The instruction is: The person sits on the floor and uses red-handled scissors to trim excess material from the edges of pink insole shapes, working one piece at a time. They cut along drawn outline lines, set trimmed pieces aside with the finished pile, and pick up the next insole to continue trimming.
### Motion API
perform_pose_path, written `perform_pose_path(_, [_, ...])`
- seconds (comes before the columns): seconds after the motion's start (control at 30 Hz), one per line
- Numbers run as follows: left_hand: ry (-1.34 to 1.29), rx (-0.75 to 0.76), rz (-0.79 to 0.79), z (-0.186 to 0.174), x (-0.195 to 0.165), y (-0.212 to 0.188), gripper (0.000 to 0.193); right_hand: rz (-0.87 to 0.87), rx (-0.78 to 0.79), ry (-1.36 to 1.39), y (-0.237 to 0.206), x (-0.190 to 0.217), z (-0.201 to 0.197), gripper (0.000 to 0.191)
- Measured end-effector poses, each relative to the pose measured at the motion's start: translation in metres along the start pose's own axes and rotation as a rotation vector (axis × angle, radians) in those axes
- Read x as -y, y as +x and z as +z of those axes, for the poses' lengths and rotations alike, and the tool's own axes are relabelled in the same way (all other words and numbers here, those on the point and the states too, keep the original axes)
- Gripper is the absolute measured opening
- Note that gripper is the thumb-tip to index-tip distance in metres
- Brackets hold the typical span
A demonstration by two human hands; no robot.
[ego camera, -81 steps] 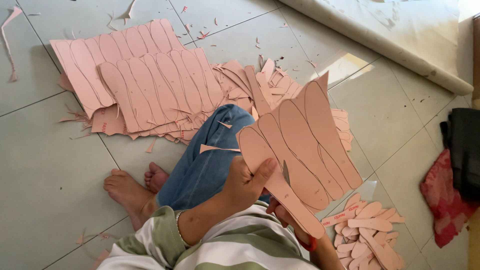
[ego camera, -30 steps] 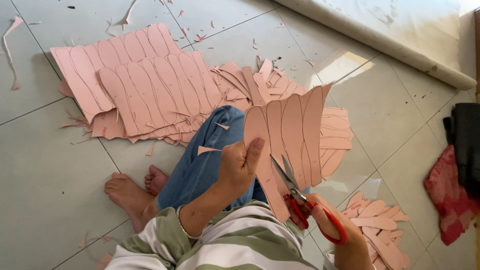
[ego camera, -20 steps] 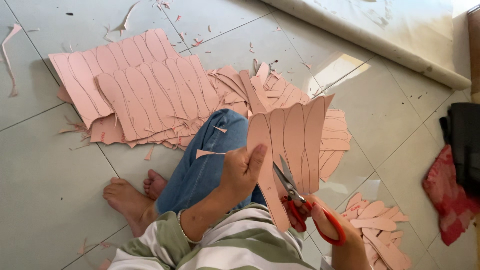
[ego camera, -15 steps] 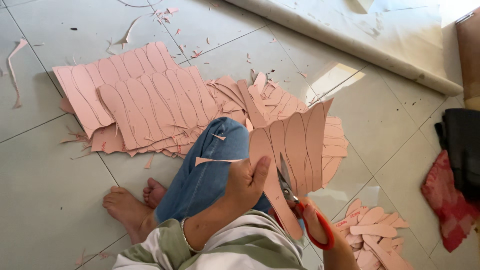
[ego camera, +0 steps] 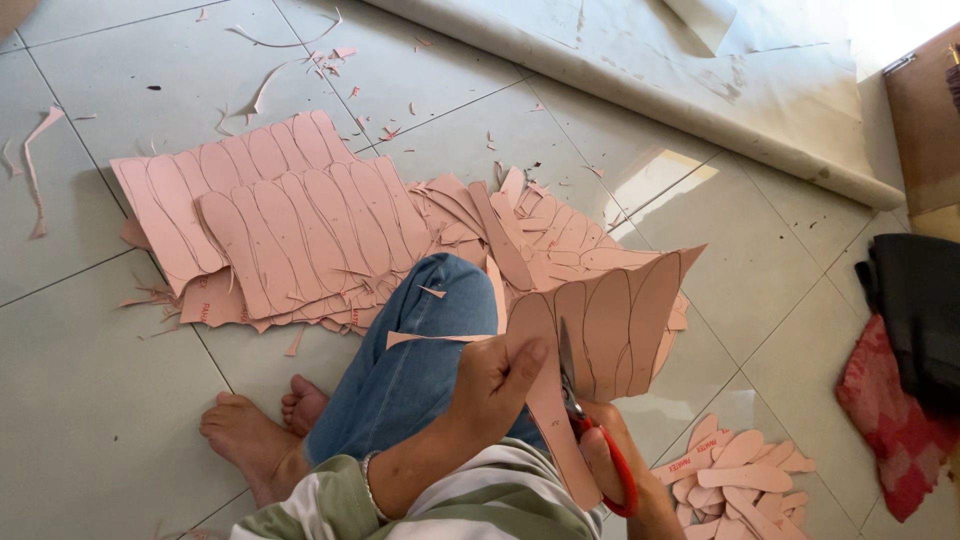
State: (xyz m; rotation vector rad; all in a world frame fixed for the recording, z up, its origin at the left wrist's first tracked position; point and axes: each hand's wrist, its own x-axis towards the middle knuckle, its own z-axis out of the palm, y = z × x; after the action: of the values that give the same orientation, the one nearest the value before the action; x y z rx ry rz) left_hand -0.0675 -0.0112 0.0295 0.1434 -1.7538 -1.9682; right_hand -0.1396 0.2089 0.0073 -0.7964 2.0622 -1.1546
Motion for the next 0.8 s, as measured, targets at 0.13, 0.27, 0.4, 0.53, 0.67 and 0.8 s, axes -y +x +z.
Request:
perform_pose_path(0.13, [0.09, -0.101, 0.086, 0.0, -0.001, 0.004, 0.039, -0.064, -0.032, -0.046, 0.0, 0.011, 0.005, 0.094])
perform_pose_path(0.27, [0.116, -0.124, 0.121, 0.001, 0.001, 0.005, 0.035, -0.049, -0.013, -0.01, -0.001, 0.016, 0.006, 0.094])
perform_pose_path(0.4, [0.097, -0.124, 0.122, 0.001, 0.001, 0.004, 0.036, -0.023, -0.042, -0.049, -0.002, 0.014, 0.006, 0.094])
perform_pose_path(0.53, [0.109, -0.147, 0.13, 0.002, 0.001, 0.003, 0.036, -0.045, -0.038, -0.035, -0.001, 0.011, 0.006, 0.096])
perform_pose_path(0.67, [0.067, -0.154, 0.122, 0.002, 0.005, 0.002, 0.037, -0.082, -0.028, -0.019, 0.0, 0.011, 0.006, 0.096])
perform_pose_path(0.8, [0.06, -0.152, 0.097, 0.001, 0.011, 0.001, 0.039, -0.038, -0.013, -0.023, 0.001, 0.011, 0.007, 0.098])
